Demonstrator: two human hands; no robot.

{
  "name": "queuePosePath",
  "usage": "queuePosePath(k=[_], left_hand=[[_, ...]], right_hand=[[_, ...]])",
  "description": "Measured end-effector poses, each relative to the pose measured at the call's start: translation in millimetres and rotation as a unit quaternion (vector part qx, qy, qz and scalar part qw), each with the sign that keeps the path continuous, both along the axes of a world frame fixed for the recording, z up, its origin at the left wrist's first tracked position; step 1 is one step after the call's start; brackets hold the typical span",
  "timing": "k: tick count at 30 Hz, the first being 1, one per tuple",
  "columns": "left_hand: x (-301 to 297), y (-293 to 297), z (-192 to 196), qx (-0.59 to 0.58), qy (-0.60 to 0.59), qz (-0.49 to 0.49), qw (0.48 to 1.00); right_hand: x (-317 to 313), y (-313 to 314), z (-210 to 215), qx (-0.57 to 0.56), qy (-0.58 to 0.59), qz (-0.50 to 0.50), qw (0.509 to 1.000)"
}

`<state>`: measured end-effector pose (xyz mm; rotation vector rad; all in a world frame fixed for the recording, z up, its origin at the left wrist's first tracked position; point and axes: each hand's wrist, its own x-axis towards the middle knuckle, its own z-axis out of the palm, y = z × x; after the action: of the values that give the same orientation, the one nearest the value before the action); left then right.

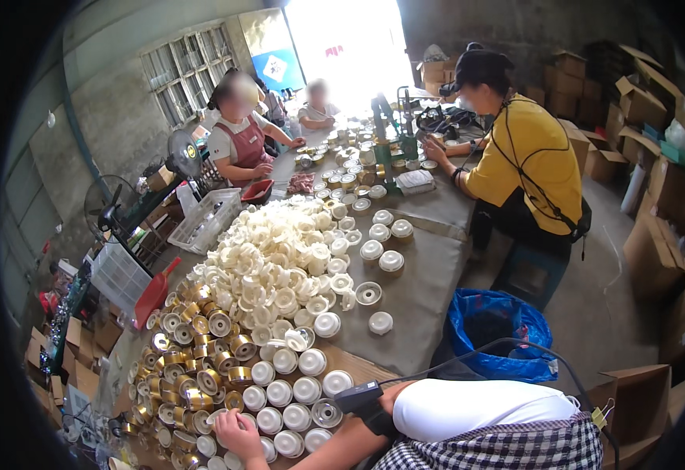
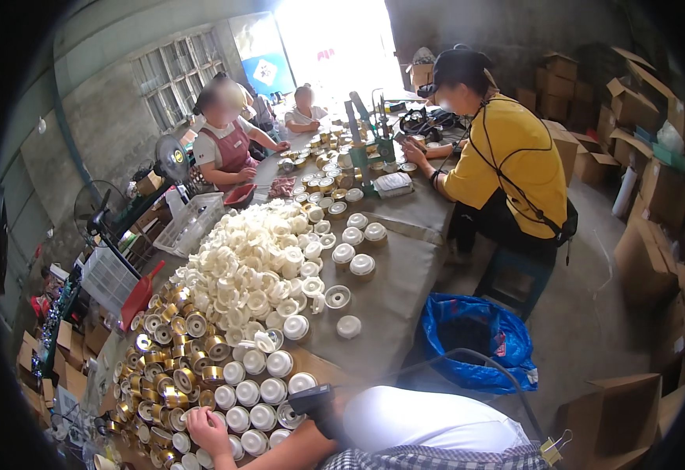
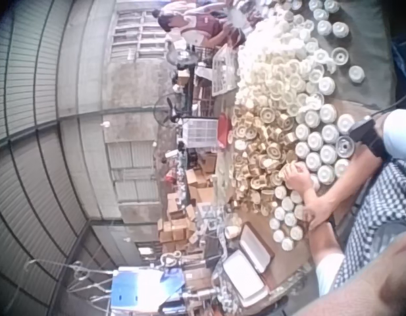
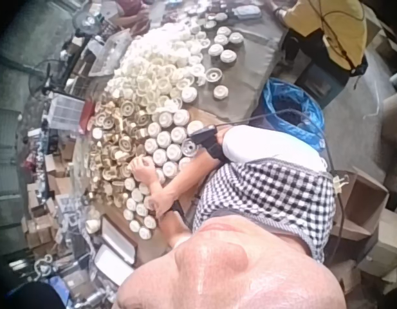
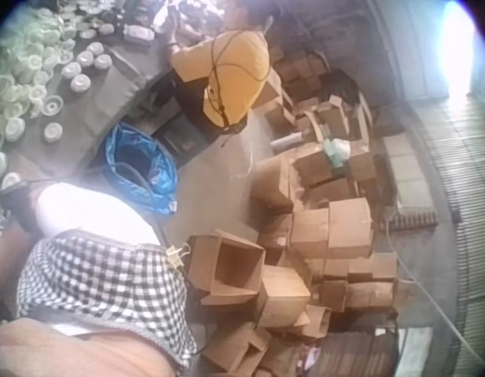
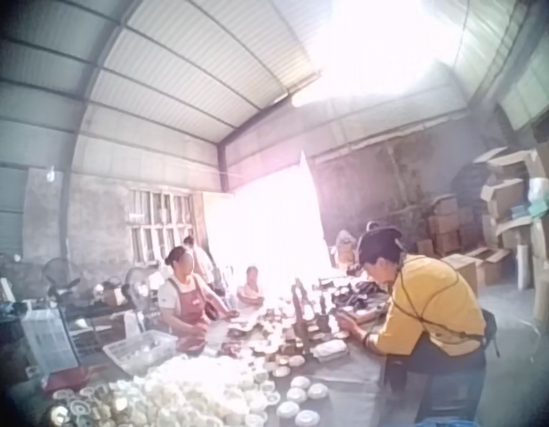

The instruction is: Assembling small plastic and metal components at a factory workbench.

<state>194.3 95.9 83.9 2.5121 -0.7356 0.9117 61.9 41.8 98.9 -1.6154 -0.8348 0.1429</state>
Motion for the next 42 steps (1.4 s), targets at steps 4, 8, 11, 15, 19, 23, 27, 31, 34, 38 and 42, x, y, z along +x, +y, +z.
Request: queuePosePath(k=[4, 8, 11, 15, 19, 23, 27, 31, 34, 38, 42], left_hand=[[2.3, 2.9, -1.8, -0.013, 0.001, -0.006, 1.000], [2.3, 0.9, 0.3, -0.010, -0.003, -0.008, 1.000], [0.3, -2.0, 3.0, 0.000, -0.013, -0.008, 1.000], [-2.6, -3.7, 7.3, 0.022, -0.009, 0.003, 1.000], [-0.8, -3.7, 6.5, 0.016, 0.011, 0.010, 1.000], [6.7, 4.9, 2.8, 0.028, 0.014, -0.022, 0.999], [11.0, 19.4, 9.8, -0.051, 0.099, -0.117, 0.987], [0.5, 0.9, 24.5, -0.198, 0.159, -0.064, 0.965], [-19.4, -38.3, 40.8, -0.254, 0.174, -0.098, 0.946], [-60.6, -95.3, 63.0, -0.340, 0.328, -0.230, 0.851], [-99.0, -136.2, 72.4, -0.364, 0.494, -0.321, 0.721]], right_hand=[[-2.1, -9.2, 12.6, -0.080, -0.019, 0.037, 0.996], [-23.2, -10.0, 27.2, 0.001, -0.084, -0.034, 0.996], [-27.8, -0.3, 30.7, 0.042, -0.082, -0.044, 0.995], [-11.7, 1.8, 29.9, 0.042, -0.071, -0.020, 0.996], [-3.5, -21.9, 38.6, -0.068, -0.177, -0.016, 0.982], [27.6, -51.7, 58.5, -0.233, -0.229, 0.009, 0.945], [70.8, -101.2, 53.3, -0.071, -0.120, -0.208, 0.968], [112.7, -154.3, 42.9, -0.130, -0.117, -0.304, 0.936], [138.1, -174.2, 36.7, -0.135, -0.120, -0.380, 0.907], [160.6, -185.2, 20.6, -0.222, -0.087, -0.460, 0.855], [165.0, -185.7, -3.2, -0.279, -0.080, -0.474, 0.831]])
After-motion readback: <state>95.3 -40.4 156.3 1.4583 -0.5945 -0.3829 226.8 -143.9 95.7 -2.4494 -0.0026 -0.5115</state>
